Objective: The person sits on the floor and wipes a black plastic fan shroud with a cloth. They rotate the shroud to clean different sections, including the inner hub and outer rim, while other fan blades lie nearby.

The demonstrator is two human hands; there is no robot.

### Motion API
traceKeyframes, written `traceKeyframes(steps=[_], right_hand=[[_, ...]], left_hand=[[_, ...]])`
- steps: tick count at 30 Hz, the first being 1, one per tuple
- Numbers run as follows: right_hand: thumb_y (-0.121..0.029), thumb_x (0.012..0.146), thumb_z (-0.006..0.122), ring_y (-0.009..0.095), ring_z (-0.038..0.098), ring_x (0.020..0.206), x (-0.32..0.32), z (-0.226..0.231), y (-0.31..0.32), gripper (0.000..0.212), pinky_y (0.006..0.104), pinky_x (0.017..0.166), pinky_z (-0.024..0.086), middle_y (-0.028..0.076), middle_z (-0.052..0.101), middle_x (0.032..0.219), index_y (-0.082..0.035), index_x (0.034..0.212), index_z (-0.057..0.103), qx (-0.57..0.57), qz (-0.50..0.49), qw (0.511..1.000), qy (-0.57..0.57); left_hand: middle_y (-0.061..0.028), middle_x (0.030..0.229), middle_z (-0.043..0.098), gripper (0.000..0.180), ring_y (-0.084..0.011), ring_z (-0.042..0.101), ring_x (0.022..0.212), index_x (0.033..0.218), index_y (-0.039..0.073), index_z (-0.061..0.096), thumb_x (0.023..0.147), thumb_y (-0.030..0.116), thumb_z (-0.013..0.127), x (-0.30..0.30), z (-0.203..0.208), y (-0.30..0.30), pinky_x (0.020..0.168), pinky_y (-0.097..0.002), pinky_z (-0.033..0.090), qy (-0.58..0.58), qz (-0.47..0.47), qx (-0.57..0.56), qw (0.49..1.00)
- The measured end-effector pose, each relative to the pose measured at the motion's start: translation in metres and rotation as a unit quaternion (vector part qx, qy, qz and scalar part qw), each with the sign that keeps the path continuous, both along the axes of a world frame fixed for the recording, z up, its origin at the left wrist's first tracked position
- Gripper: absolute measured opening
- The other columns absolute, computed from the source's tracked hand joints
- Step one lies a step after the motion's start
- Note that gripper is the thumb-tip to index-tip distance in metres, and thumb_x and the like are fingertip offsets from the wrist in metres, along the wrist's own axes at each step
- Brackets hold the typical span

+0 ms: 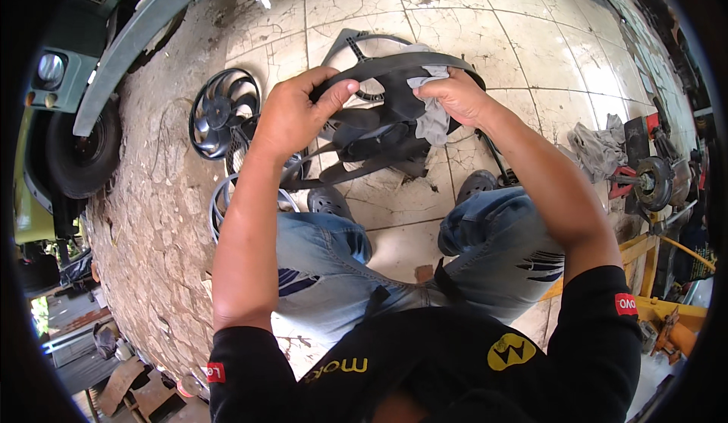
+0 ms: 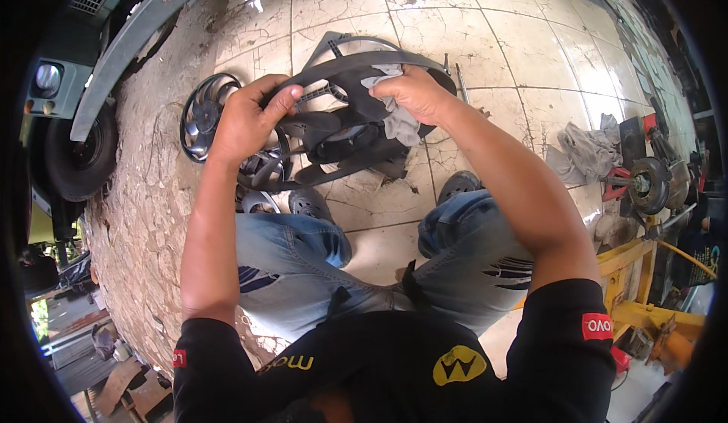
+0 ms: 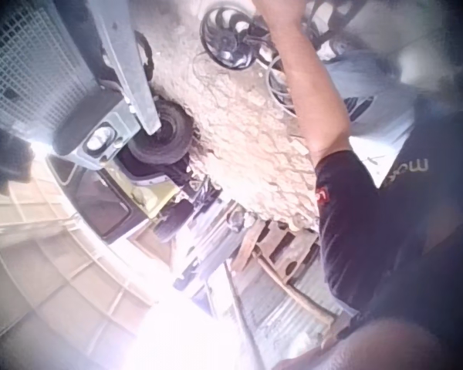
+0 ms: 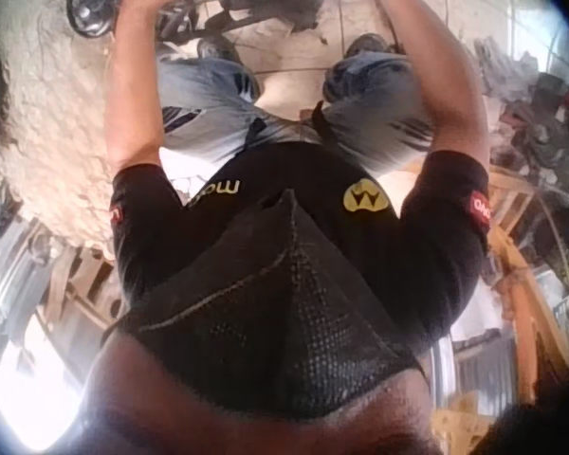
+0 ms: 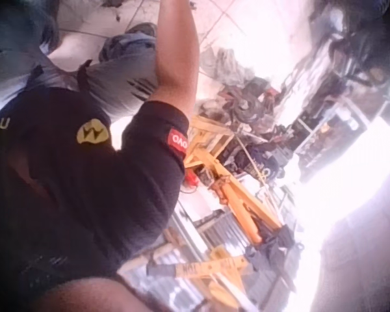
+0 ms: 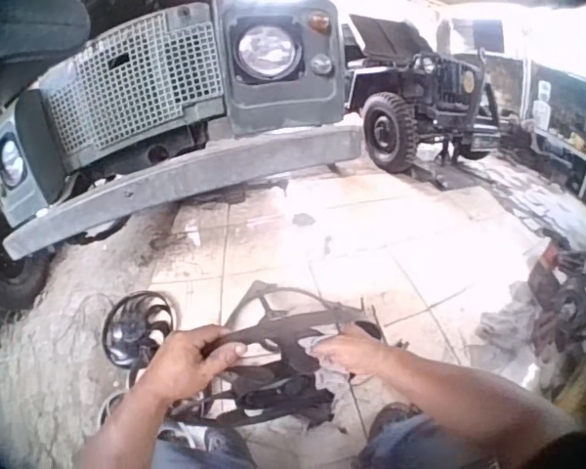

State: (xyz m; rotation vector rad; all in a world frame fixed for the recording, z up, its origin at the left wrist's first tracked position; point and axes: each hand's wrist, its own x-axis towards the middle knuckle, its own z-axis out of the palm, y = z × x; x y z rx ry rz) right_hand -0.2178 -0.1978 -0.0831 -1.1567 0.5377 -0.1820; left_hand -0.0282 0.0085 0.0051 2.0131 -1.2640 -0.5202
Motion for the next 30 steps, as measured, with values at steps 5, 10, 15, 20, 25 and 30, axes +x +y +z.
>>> traceKeyframes(steps=[5,10,15,20,25,30], right_hand=[[-0.005,0.080,0.071,0.019,0.064,0.108,-0.003,-0.021,-0.003,0.060,0.0301,0.092,0.049,0.014,0.069,0.117,0.008,0.134,0.049,-0.211,0.089,0.965,0.125],[-0.007,0.081,0.072,0.016,0.066,0.100,0.000,0.004,0.001,0.048,0.0289,0.083,0.052,0.011,0.070,0.114,0.007,0.124,0.058,-0.042,-0.002,0.999,0.008],[-0.011,0.080,0.072,0.019,0.066,0.091,-0.012,-0.033,-0.006,0.051,0.0307,0.084,0.052,0.015,0.071,0.108,0.009,0.124,0.057,-0.326,0.172,0.909,0.194],[-0.007,0.081,0.071,0.017,0.065,0.096,-0.009,-0.003,0.002,0.058,0.0289,0.084,0.052,0.012,0.066,0.112,0.005,0.134,0.050,-0.059,0.009,0.998,0.019],[-0.003,0.074,0.064,0.013,0.059,0.076,-0.008,-0.025,0.006,0.046,0.0286,0.062,0.045,0.007,0.067,0.094,0.005,0.120,0.063,-0.262,0.135,0.926,0.234],[-0.001,0.075,0.060,0.013,0.060,0.080,-0.008,-0.017,0.006,0.047,0.0302,0.068,0.048,0.006,0.067,0.096,0.001,0.122,0.063,-0.148,0.019,0.987,0.058]], left_hand=[[-0.0104,0.077,0.071,0.051,-0.0154,0.061,0.069,0.109,0.001,0.072,0.089,0.049,0.074,0.001,-0.007,0.000,0.067,-0.0313,0.050,0.024,0.020,-0.021,0.999],[-0.0115,0.081,0.072,0.054,-0.0157,0.063,0.073,0.111,0.001,0.072,0.088,0.049,0.076,0.003,0.000,0.002,0.071,-0.0303,0.052,0.034,0.010,-0.010,0.999],[-0.0119,0.081,0.071,0.057,-0.0150,0.064,0.076,0.111,-0.002,0.071,0.087,0.049,0.076,0.002,-0.006,0.001,0.072,-0.0298,0.052,0.061,0.006,-0.022,0.998],[-0.0087,0.079,0.071,0.052,-0.0138,0.063,0.072,0.109,-0.002,0.071,0.090,0.046,0.075,0.004,0.001,0.003,0.071,-0.0284,0.052,0.048,-0.007,0.000,0.999],[-0.0072,0.076,0.070,0.050,-0.0114,0.061,0.070,0.109,-0.002,0.071,0.089,0.044,0.076,0.000,-0.003,0.004,0.069,-0.0275,0.051,0.067,-0.012,-0.015,0.998],[-0.0062,0.075,0.068,0.049,-0.0110,0.060,0.070,0.107,-0.001,0.071,0.090,0.044,0.075,0.004,-0.007,0.003,0.066,-0.0270,0.050,0.055,0.003,-0.016,0.998]])
